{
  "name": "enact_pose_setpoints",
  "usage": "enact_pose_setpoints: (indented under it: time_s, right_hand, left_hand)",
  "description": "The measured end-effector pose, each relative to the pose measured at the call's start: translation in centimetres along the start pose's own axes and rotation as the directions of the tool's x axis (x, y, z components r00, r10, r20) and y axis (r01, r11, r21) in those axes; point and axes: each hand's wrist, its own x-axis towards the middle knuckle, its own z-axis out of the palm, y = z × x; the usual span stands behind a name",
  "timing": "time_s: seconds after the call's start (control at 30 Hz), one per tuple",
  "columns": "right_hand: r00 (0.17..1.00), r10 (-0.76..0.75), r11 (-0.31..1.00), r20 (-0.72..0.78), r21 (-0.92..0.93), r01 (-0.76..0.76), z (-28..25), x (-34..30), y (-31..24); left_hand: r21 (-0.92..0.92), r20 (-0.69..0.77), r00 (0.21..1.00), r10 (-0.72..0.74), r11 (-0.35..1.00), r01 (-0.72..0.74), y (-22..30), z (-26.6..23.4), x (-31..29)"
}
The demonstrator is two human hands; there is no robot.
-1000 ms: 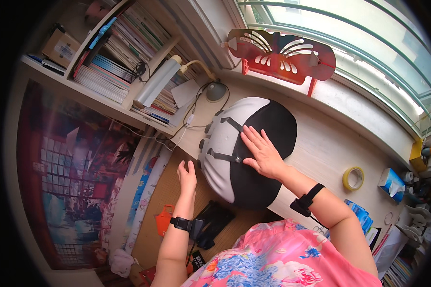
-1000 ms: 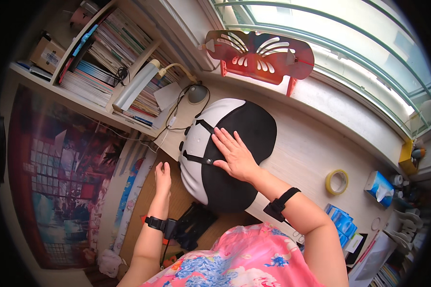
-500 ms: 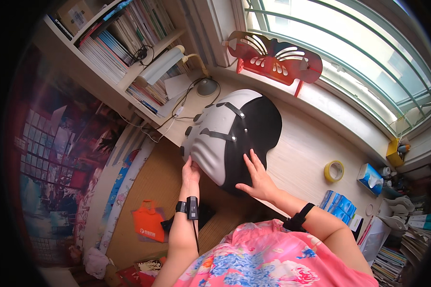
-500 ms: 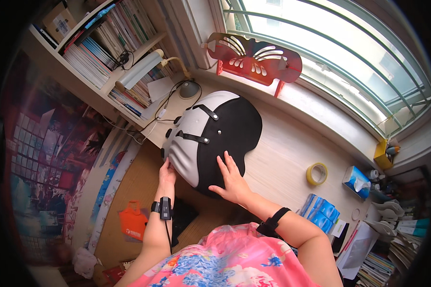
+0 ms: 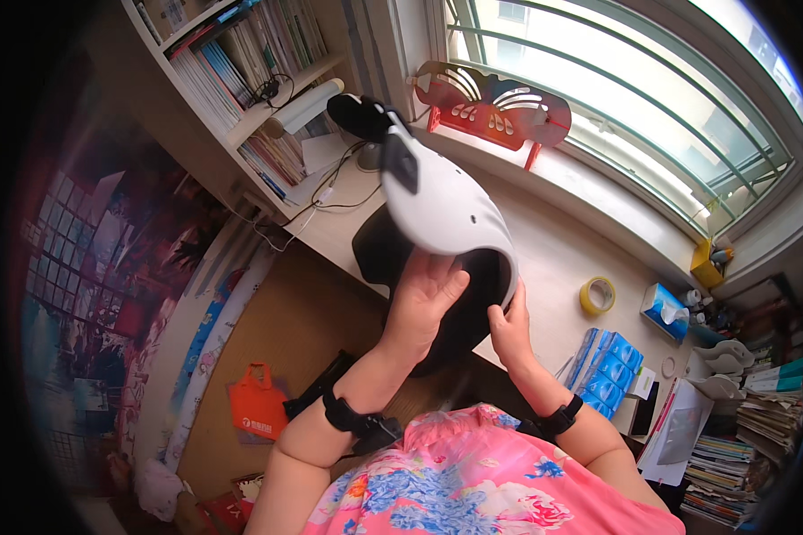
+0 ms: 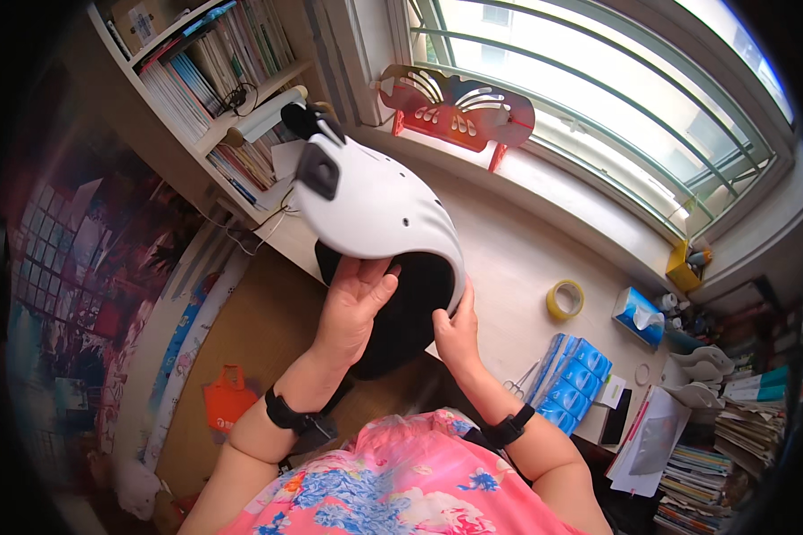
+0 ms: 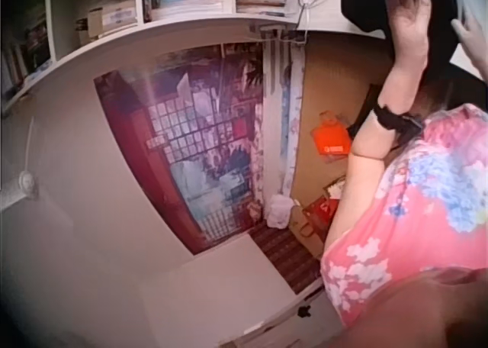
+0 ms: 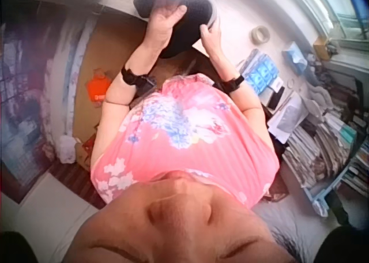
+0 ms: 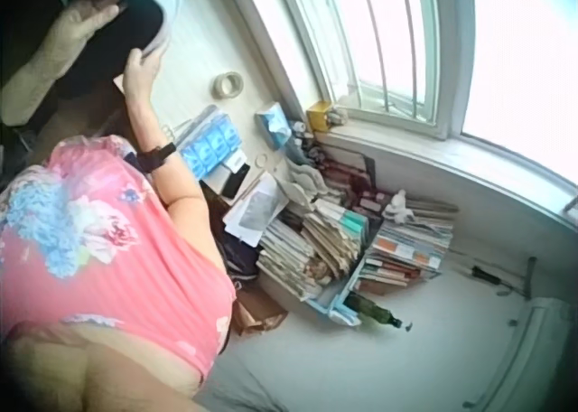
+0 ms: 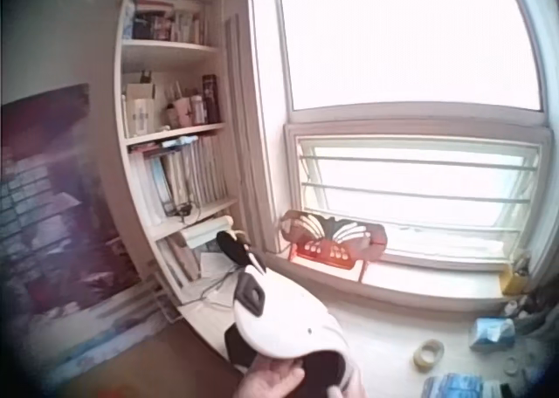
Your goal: The person is assembling an ergonomic back support and then organizing boxes and bags in a room.
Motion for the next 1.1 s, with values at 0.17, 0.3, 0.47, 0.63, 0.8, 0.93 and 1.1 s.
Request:
enact_pose_setpoints:
  time_s: [0.17,0.3,0.47,0.63,0.8,0.93,1.1]
  right_hand:
    - [0.911,0.316,0.822,0.264,0.404,-0.402,-3.6,2.8,8.9]
    - [0.924,0.265,0.849,0.276,0.387,-0.359,-5.6,4.0,14.0]
    - [0.869,0.315,0.905,0.381,0.157,-0.396,-8.8,9.1,15.7]
    - [0.915,0.366,0.929,0.17,-0.017,-0.369,-9.5,11.3,16.8]
    - [0.964,0.264,0.668,-0.025,-0.716,-0.201,-7.5,8.9,15.4]
    - [0.929,0.312,0.511,-0.201,-0.788,-0.342,-7.5,12.0,15.3]
    - [0.948,-0.276,0.509,-0.16,-0.861,0.003,-3.5,11.8,13.1]
  left_hand:
    - [0.746,0.107,0.994,0.005,0.66,-0.084,-2.4,-8.7,-1.1]
    - [0.997,-0.06,0.948,0.313,0.058,0.043,-4.3,-18.3,-6.1]
    - [0.441,-0.652,0.653,-0.385,0.507,0.74,-10.4,-25.9,-10.0]
    - [0.421,-0.421,0.718,-0.554,0.582,0.696,-15.2,-26.7,-9.9]
    - [0.441,-0.556,0.754,-0.35,0.645,0.624,-18.7,-27.0,-9.1]
    - [0.469,-0.588,0.712,-0.384,0.555,0.687,-16.9,-24.6,-5.1]
    - [0.742,-0.568,0.823,0.018,0.443,0.503,-17.3,-24.6,-3.4]
